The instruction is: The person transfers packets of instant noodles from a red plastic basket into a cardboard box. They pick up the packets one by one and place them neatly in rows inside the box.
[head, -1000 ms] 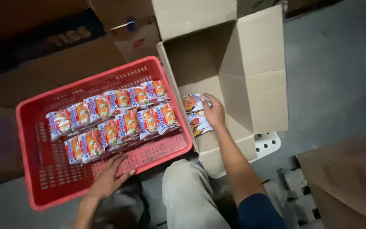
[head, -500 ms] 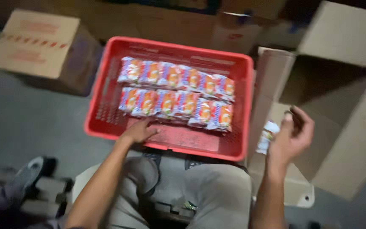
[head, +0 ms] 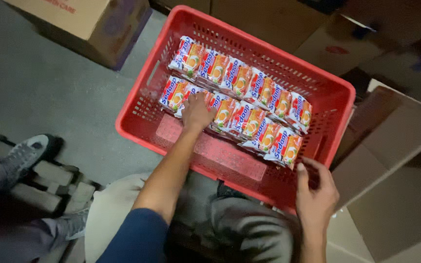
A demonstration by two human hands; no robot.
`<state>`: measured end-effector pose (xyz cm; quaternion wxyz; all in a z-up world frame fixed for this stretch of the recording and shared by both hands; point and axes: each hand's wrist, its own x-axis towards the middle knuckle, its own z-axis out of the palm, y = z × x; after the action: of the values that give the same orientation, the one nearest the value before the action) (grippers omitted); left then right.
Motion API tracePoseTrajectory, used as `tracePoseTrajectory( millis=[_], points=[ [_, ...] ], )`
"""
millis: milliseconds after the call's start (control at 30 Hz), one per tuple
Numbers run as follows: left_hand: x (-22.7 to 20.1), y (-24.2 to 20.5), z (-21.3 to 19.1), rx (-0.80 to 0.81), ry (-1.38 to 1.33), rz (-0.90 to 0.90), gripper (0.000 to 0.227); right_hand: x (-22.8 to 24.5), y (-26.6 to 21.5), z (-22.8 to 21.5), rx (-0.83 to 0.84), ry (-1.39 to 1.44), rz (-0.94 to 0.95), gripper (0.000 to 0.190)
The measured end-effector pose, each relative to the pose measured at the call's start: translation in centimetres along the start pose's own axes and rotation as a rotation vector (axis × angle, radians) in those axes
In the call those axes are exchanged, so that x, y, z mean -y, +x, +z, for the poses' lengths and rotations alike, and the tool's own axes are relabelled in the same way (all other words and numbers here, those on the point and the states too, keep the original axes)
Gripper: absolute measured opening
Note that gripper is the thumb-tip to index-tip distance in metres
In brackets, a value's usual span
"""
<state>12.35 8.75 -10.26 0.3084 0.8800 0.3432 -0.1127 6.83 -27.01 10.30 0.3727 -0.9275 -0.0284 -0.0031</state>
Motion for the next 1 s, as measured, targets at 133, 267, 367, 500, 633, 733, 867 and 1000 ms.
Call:
tracePoseTrajectory(
  millis=[133, 267, 367, 500, 633, 733, 867, 1000],
  points=[
    [2.5, 2.8, 1.2, -0.052, 0.096, -0.110, 0.096, 0.5, 0.6, 0.5, 0.043, -0.009, 0.021, 0.026],
    [4.6, 3.3, 2.7, 0.043, 0.058, -0.178, 0.123, 1.5, 1.2, 1.1, 0.116, -0.079, 0.090, 0.025],
    [5.2, 4.5, 3.7, 0.034, 0.082, -0.170, 0.128, 1.3, 1.4, 1.5, 0.144, -0.102, 0.088, 0.024],
    [3.6, 3.0, -0.3, 0.116, -0.156, -0.265, 0.126, 1.5, 0.9, 1.5, 0.129, -0.115, 0.120, 0.027],
    [4.0, 3.2, 0.3, 0.142, -0.152, -0.285, 0.141, -0.8, 1.1, 1.8, 0.114, -0.068, 0.001, 0.025],
    [2.1, 1.3, -2.6, 0.286, -0.257, -0.341, 0.127, -0.9, 1.0, 2.0, 0.141, -0.073, 0.047, 0.029],
    [-2.5, -3.9, -7.7, 0.421, -0.549, -0.074, 0.113, -1.3, 0.9, 2.2, 0.147, -0.012, -0.004, 0.028],
    [-5.6, -8.7, -9.6, 0.493, -0.643, 0.444, 0.109, -2.6, 0.5, 2.3, 0.157, 0.275, 0.128, 0.029]
  ],
)
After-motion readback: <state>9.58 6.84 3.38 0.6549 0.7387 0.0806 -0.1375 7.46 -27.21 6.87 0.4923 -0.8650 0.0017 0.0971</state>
